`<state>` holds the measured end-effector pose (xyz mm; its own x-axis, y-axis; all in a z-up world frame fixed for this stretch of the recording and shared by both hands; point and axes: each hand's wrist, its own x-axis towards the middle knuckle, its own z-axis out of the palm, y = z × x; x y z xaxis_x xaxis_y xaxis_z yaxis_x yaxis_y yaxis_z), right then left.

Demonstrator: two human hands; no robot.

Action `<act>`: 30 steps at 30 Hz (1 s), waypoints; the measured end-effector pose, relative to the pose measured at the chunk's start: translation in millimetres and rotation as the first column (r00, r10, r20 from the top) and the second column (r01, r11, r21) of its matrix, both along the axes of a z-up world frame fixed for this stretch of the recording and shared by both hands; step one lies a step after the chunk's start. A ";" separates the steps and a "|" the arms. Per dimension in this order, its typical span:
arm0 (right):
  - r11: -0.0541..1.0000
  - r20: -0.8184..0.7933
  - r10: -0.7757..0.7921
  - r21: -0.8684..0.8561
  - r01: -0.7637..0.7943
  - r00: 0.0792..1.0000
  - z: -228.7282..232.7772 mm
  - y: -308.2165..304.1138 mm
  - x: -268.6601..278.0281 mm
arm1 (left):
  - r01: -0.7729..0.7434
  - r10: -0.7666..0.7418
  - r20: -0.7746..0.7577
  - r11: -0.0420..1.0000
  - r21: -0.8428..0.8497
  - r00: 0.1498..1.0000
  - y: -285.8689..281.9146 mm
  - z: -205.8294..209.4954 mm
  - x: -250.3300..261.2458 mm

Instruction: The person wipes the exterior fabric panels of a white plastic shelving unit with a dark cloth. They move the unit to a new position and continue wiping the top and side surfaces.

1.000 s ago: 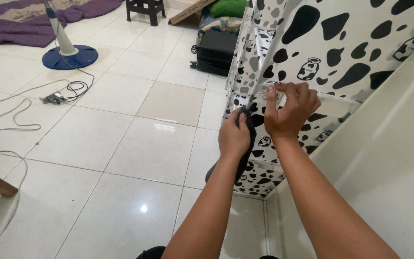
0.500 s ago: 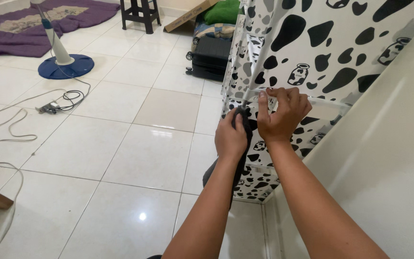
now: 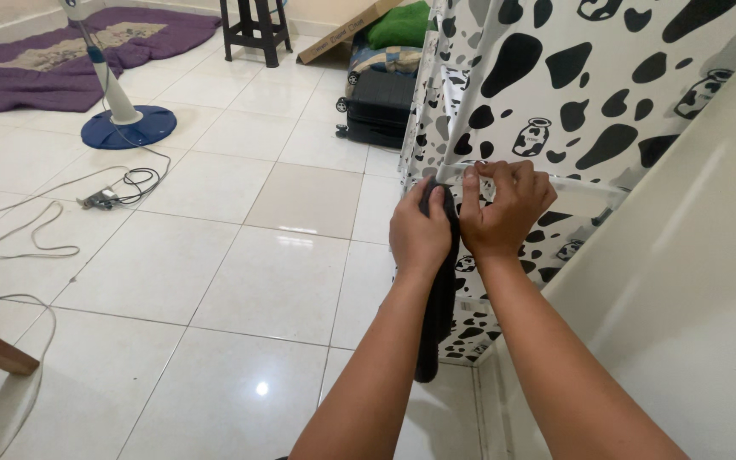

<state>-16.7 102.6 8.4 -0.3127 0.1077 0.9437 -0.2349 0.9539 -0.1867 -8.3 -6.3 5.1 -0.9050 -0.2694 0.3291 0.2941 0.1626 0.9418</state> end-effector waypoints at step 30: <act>0.999 -0.056 -0.044 0.013 0.045 0.997 -10.6 0.2 -14.8 | -0.001 0.029 0.266 0.995 -0.103 0.964 8.7 -99.3 -0.5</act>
<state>-31.4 102.8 -2.2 -0.2551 0.1071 0.9610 -0.2021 0.9660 -0.1613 -8.8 2.4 -94.2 -0.9598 -0.2615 0.1024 0.0312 0.2631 0.9643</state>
